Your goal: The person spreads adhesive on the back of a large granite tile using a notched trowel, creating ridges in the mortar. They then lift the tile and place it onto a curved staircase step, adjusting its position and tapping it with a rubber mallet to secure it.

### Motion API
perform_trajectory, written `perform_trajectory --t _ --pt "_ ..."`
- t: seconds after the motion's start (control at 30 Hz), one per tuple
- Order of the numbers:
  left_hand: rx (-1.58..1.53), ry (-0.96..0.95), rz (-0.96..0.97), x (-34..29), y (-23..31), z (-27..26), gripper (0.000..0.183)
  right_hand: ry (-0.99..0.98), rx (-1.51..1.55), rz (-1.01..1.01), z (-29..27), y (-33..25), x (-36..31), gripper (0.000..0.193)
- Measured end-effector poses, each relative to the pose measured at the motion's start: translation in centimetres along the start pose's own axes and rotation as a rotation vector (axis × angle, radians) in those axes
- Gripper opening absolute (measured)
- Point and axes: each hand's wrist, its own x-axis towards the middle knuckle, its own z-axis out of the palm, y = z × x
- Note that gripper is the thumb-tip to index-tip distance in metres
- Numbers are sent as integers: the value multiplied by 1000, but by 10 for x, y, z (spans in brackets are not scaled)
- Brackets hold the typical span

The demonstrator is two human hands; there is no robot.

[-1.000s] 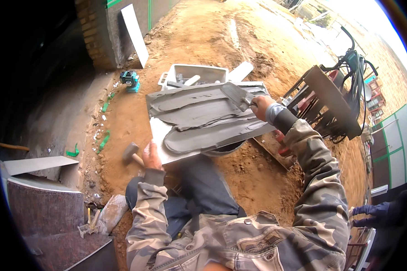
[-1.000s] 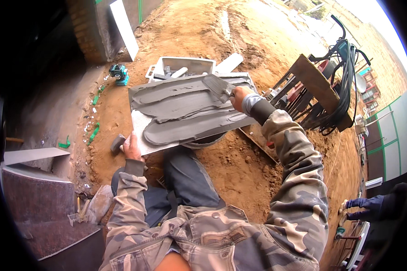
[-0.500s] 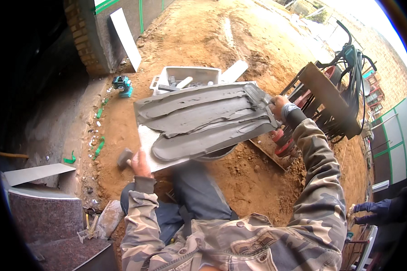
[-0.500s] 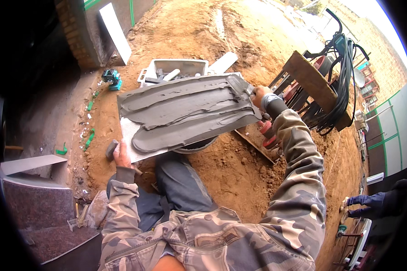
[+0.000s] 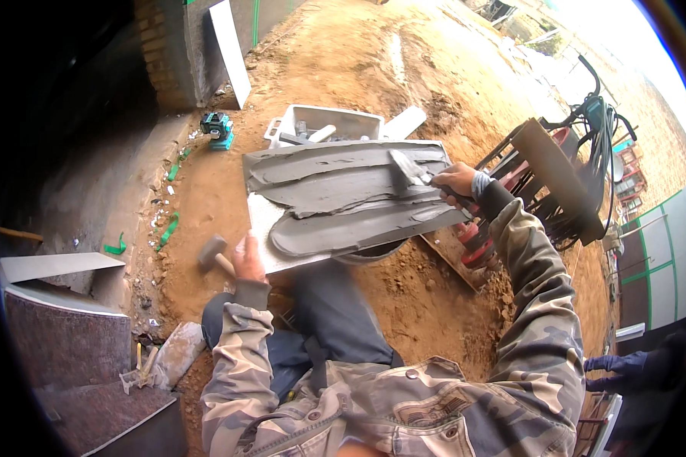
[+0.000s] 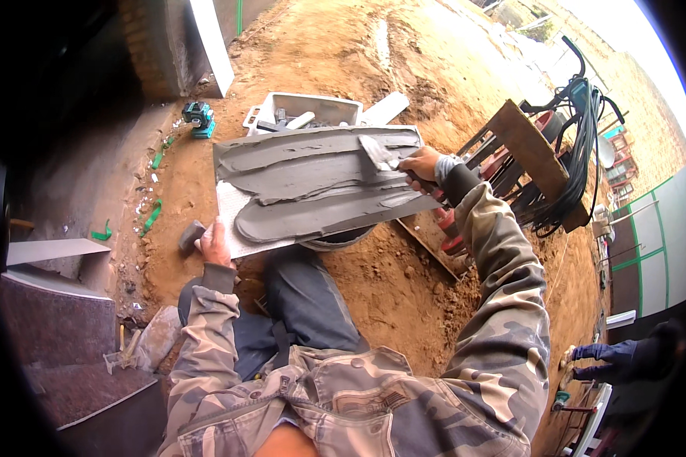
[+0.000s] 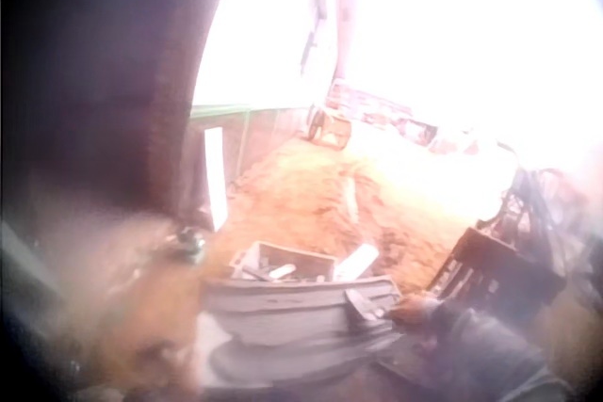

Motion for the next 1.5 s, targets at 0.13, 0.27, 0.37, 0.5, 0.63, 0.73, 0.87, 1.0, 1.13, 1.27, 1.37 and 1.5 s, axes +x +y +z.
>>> perform_trajectory --t 0.13,0.27,0.37,0.5,0.63,0.73,0.87,1.0,1.13,1.27,1.37,1.5 --pt "-51 10 5 7 -13 -7 35 -102 -9 -125 50 -48 -11 31" --pt "-23 -22 57 4 -3 -2 30 -312 -124 -219 105 -100 -31 30" --pt "39 22 29 2 1 -2 32 -454 -58 -340 136 -118 -52 40" --pt "-25 31 6 -2 4 5 34 -374 69 -332 137 -96 -66 36" --pt "-12 5 -20 7 -19 -11 35 -19 330 -167 97 -31 -60 31" --pt "52 -14 1 3 -7 -12 41 147 667 29 38 42 -34 23" --pt "-30 24 3 -2 8 6 39 187 871 130 -17 103 1 24" --pt "18 -49 -34 1 2 -1 36 241 826 197 -18 117 32 26" --pt "18 -7 -30 0 0 0 33 211 809 193 14 102 39 26" --pt "-39 10 -5 -1 6 2 36 196 622 104 69 44 9 18" --pt "-36 -2 18 1 -3 -1 36 169 527 47 110 6 -16 20" --pt "-32 -4 53 3 -5 3 34 82 512 -34 156 -30 -40 23"
